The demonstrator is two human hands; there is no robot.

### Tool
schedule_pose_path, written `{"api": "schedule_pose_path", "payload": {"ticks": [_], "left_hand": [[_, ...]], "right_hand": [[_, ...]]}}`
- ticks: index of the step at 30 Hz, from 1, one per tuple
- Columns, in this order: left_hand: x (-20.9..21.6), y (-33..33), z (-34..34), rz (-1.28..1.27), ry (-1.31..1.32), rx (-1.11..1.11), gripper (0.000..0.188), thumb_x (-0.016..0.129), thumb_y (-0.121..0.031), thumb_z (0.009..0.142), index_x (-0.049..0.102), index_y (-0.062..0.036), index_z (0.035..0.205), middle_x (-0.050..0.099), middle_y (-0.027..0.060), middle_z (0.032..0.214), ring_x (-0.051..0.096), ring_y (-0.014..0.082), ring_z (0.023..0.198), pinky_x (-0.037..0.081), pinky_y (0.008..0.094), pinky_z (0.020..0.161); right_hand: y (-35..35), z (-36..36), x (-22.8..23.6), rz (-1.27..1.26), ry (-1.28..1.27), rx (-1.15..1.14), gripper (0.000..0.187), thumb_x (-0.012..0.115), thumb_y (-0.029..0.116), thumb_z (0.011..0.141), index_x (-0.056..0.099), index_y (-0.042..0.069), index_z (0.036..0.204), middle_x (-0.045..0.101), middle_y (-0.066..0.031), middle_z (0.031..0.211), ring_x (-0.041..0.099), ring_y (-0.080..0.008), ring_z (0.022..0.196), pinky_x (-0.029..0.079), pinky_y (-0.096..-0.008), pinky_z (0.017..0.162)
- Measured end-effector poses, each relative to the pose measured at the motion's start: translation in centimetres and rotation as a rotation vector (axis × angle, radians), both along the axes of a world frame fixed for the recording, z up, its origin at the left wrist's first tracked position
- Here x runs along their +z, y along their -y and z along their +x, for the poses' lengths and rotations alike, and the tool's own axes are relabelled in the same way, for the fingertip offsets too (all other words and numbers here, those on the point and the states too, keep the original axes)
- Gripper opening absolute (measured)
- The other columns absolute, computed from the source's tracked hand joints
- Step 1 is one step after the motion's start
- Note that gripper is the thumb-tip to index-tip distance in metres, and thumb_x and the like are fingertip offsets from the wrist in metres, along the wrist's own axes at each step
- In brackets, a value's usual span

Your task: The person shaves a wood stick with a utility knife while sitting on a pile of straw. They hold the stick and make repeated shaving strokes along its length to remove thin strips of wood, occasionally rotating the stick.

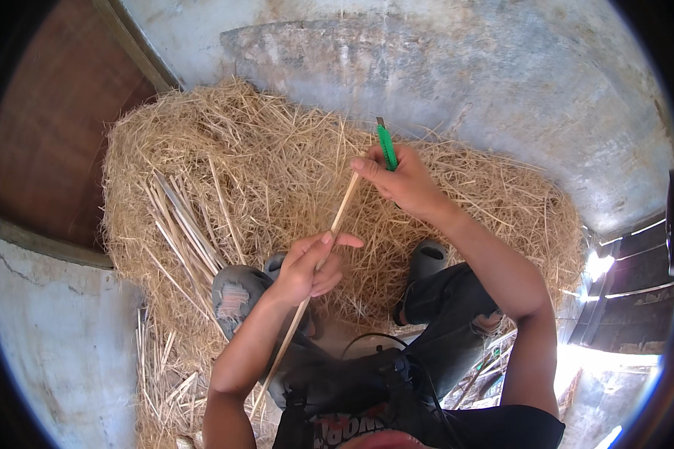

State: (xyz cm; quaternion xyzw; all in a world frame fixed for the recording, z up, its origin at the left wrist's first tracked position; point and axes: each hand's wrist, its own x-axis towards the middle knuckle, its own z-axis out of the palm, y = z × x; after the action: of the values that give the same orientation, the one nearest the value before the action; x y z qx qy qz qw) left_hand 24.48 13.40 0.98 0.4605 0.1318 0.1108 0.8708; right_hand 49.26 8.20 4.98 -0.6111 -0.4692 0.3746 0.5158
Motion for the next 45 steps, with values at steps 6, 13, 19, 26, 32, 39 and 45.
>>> {"api": "schedule_pose_path", "payload": {"ticks": [6, 13, 19, 26, 32, 39, 45], "left_hand": [[0.2, 0.9, -0.4, 0.341, -0.07, 0.099, 0.053, 0.04, -0.037, 0.113, 0.046, 0.0012, 0.149, 0.036, -0.0044, 0.055, 0.035, 0.0056, 0.043, 0.03, 0.0227, 0.043], [-2.0, 1.6, -1.9, 0.308, 0.0, 0.12, 0.049, 0.044, -0.015, 0.112, 0.035, -0.0044, 0.16, 0.04, -0.0058, 0.06, 0.036, 0.0037, 0.048, 0.032, 0.0225, 0.047], [-2.8, 1.3, -2.5, 0.424, -0.047, 0.247, 0.052, 0.048, -0.014, 0.111, 0.035, -0.0052, 0.161, 0.037, -0.0052, 0.06, 0.032, 0.0048, 0.047, 0.03, 0.0235, 0.046], [-2.3, 1.5, -2.8, 0.486, -0.171, 0.277, 0.05, 0.052, -0.008, 0.108, 0.042, -0.0019, 0.157, 0.04, -0.01, 0.066, 0.033, 0.0001, 0.055, 0.028, 0.0213, 0.05], [-2.2, 2.7, -3.9, 0.482, -0.095, 0.224, 0.049, 0.054, -0.003, 0.106, 0.046, -0.0003, 0.154, 0.042, -0.0108, 0.07, 0.035, -0.0011, 0.058, 0.028, 0.0205, 0.052], [-2.9, 1.9, -3.8, 0.533, -0.119, 0.273, 0.05, 0.05, -0.002, 0.108, 0.043, -0.0034, 0.157, 0.038, -0.0069, 0.06, 0.031, 0.0028, 0.048, 0.027, 0.0227, 0.046], [-2.6, 2.2, -3.2, 0.531, -0.124, 0.249, 0.049, 0.05, -0.003, 0.108, 0.043, -0.0015, 0.156, 0.038, -0.0073, 0.061, 0.031, 0.0027, 0.048, 0.028, 0.0223, 0.046]], "right_hand": [[-0.4, 0.3, -0.2, -0.002, -0.079, -0.12, 0.045, 0.072, 0.048, 0.097, 0.072, 0.005, 0.084, 0.046, 0.0075, 0.056, 0.039, -0.0048, 0.049, 0.027, -0.0278, 0.047], [0.5, 2.4, 0.7, -0.042, 0.302, -0.316, 0.059, 0.06, 0.061, 0.1, 0.067, 0.007, 0.078, 0.043, 0.0044, 0.054, 0.041, -0.0099, 0.05, 0.031, -0.0324, 0.047], [2.8, -3.0, 2.7, -0.356, 0.605, 0.098, 0.068, 0.052, 0.061, 0.102, 0.069, 0.0, 0.078, 0.055, -0.0104, 0.055, 0.059, -0.0252, 0.051, 0.049, -0.0441, 0.053], [3.6, -5.5, 0.8, -0.232, 0.814, 0.098, 0.069, 0.047, 0.06, 0.105, 0.067, 0.001, 0.076, 0.052, -0.0119, 0.053, 0.059, -0.0293, 0.052, 0.051, -0.047, 0.056], [2.3, 2.3, 0.9, -0.202, 0.724, -0.203, 0.073, 0.045, 0.061, 0.106, 0.056, 0.002, 0.065, 0.041, -0.0086, 0.047, 0.045, -0.0209, 0.042, 0.038, -0.042, 0.046], [3.8, -0.1, 1.7, -0.184, 0.672, -0.205, 0.067, 0.045, 0.056, 0.107, 0.066, 0.0, 0.078, 0.053, -0.0134, 0.053, 0.058, -0.0312, 0.05, 0.046, -0.0474, 0.054], [5.7, -6.7, -1.2, -0.059, 0.879, 0.069, 0.063, 0.047, 0.056, 0.106, 0.069, 0.002, 0.082, 0.055, -0.0134, 0.051, 0.059, -0.0324, 0.046, 0.047, -0.0478, 0.048]]}}
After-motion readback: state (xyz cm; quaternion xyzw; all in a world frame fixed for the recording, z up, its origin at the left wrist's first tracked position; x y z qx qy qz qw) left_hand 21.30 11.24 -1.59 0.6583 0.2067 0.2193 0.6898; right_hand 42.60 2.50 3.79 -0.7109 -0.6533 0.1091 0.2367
